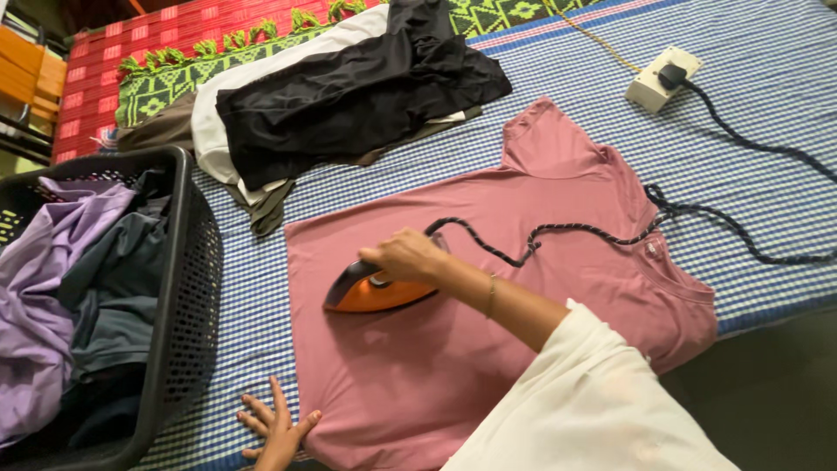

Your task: The person irons a pink t-shirt laid out on a blue and white checkered tablecloth. They use an orange electric iron to smooth the fabric, moving it back and forth across the shirt's surface. The person occasionally adjusts the shirt's position with their left hand to ensure even coverage.

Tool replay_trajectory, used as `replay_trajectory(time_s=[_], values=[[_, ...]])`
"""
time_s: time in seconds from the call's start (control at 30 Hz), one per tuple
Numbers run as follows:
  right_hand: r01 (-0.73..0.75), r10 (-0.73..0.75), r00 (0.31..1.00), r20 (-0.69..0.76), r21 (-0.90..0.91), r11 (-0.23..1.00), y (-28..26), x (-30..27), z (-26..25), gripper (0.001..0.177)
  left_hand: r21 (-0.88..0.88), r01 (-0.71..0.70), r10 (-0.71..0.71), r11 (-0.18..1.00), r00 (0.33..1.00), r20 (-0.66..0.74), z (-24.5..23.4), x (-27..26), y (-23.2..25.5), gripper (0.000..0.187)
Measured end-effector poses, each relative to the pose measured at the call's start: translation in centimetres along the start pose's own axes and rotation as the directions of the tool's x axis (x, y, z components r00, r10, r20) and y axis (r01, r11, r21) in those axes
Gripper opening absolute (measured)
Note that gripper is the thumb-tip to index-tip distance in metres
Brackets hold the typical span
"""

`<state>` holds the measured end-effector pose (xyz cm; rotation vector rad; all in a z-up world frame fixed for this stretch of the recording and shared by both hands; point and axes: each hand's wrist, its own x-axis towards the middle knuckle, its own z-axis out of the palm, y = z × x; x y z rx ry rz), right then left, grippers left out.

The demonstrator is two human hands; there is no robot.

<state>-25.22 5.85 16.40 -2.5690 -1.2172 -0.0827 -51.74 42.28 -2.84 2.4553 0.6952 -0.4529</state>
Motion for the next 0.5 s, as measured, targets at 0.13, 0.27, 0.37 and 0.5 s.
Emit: replay_trajectory(time_s=[0.13,0.27,0.37,0.5], values=[[-0.082,0.081,0.996,-0.041,-0.019,0.996,4.3,-4.8,-2.3,0.039,0.092,0.03,-0.029,0.995,0.999,-0.015,0.0,0.2,0.2,0.131],[-0.121,0.112,0.987,-0.119,-0.066,0.99,9.2,-9.8,-4.4,0.035,0.111,0.016,-0.014,0.994,1.0,-0.012,-0.2,0.3,0.0,0.131],[-0.266,0.258,0.964,-0.069,-0.165,0.95,12.0,-13.2,-6.1,0.034,0.131,0.037,-0.037,0.991,0.999,-0.007,-0.1,0.4,0.2,0.132],[-0.386,0.37,0.921,-0.124,-0.161,0.908,14.8,-16.4,-8.1,0.036,0.158,0.055,-0.052,0.986,0.998,-0.023,0.0,0.4,0.2,0.133]])
